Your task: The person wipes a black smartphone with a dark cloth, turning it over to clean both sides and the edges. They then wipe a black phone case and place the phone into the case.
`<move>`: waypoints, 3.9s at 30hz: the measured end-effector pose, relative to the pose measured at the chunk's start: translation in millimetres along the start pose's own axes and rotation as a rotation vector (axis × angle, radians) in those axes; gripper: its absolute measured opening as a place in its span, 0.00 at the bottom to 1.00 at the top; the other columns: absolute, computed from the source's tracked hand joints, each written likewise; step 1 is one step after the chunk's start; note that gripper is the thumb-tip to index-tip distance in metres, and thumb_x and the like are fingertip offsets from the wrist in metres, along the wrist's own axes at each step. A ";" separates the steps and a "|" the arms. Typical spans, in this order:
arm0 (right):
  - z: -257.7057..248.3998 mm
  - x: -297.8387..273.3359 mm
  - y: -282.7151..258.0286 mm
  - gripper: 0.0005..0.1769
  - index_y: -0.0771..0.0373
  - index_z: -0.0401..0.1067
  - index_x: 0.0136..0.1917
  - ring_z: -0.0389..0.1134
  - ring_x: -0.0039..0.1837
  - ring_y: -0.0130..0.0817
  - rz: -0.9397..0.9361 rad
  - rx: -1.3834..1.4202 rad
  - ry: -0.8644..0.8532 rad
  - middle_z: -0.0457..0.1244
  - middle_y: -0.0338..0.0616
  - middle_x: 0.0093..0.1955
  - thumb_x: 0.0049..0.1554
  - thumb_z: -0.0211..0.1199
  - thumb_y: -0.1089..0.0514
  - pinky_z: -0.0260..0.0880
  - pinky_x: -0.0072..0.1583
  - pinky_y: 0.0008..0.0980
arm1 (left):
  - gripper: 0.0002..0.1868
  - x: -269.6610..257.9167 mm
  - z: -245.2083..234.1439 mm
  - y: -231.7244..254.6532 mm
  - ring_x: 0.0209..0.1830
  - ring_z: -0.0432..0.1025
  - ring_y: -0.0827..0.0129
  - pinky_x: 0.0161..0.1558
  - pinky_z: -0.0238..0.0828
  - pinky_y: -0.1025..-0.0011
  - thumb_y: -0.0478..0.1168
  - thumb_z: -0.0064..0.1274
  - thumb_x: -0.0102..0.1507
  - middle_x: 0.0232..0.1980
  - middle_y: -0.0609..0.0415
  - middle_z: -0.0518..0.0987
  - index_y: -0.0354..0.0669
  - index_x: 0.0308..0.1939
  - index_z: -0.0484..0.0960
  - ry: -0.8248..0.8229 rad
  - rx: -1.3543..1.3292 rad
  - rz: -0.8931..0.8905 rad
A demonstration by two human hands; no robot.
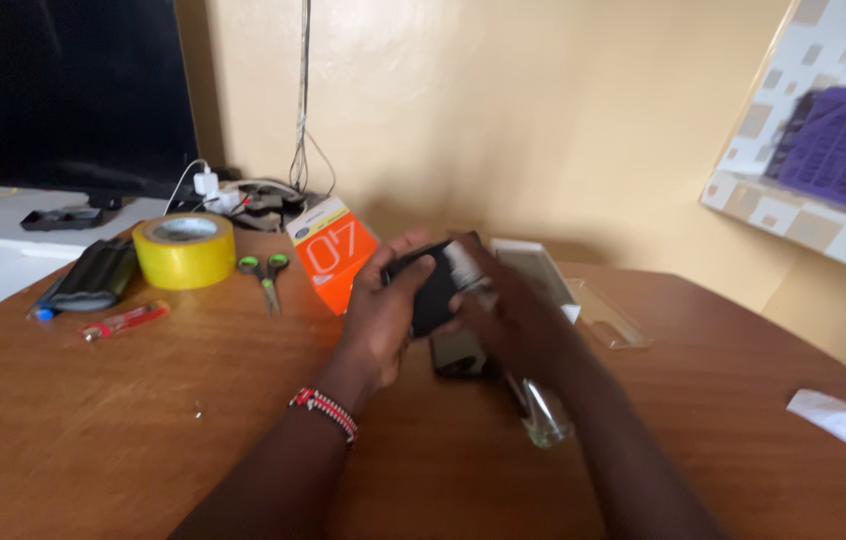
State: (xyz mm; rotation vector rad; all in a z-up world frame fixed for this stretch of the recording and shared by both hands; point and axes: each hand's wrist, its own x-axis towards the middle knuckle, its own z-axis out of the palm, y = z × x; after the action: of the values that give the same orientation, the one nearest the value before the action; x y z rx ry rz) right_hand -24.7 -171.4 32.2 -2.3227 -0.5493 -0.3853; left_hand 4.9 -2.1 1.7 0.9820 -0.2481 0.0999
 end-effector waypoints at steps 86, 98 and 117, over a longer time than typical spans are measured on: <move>-80.7 -27.4 183.3 0.32 0.57 0.63 0.70 0.70 0.48 0.35 0.270 1.291 0.393 0.65 0.45 0.50 0.53 0.65 0.64 0.74 0.45 0.35 | 0.16 36.7 127.7 -107.7 0.41 0.79 0.60 0.38 0.85 0.62 0.31 0.36 0.68 0.48 0.42 0.82 0.37 0.58 0.72 0.109 0.057 -0.060; -91.4 -33.6 180.4 0.30 0.53 0.64 0.69 0.70 0.44 0.30 0.341 1.301 0.449 0.67 0.43 0.48 0.54 0.65 0.64 0.73 0.40 0.32 | 0.18 35.5 152.7 -99.4 0.50 0.78 0.65 0.47 0.79 0.66 0.46 0.45 0.69 0.57 0.49 0.79 0.38 0.57 0.76 -0.072 0.000 -0.333; -90.7 -33.4 165.8 0.34 0.51 0.65 0.71 0.69 0.47 0.27 0.288 1.241 0.445 0.65 0.41 0.52 0.51 0.67 0.62 0.70 0.39 0.29 | 0.16 20.5 142.6 -70.9 0.49 0.77 0.62 0.47 0.78 0.66 0.31 0.51 0.66 0.56 0.50 0.81 0.36 0.59 0.78 -0.047 0.258 0.039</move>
State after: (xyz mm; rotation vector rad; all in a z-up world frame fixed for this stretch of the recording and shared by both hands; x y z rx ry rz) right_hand 16.5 -353.3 -12.8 -1.0423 -0.1240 -0.2777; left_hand 15.4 -160.6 25.0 1.2371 -0.3027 0.1475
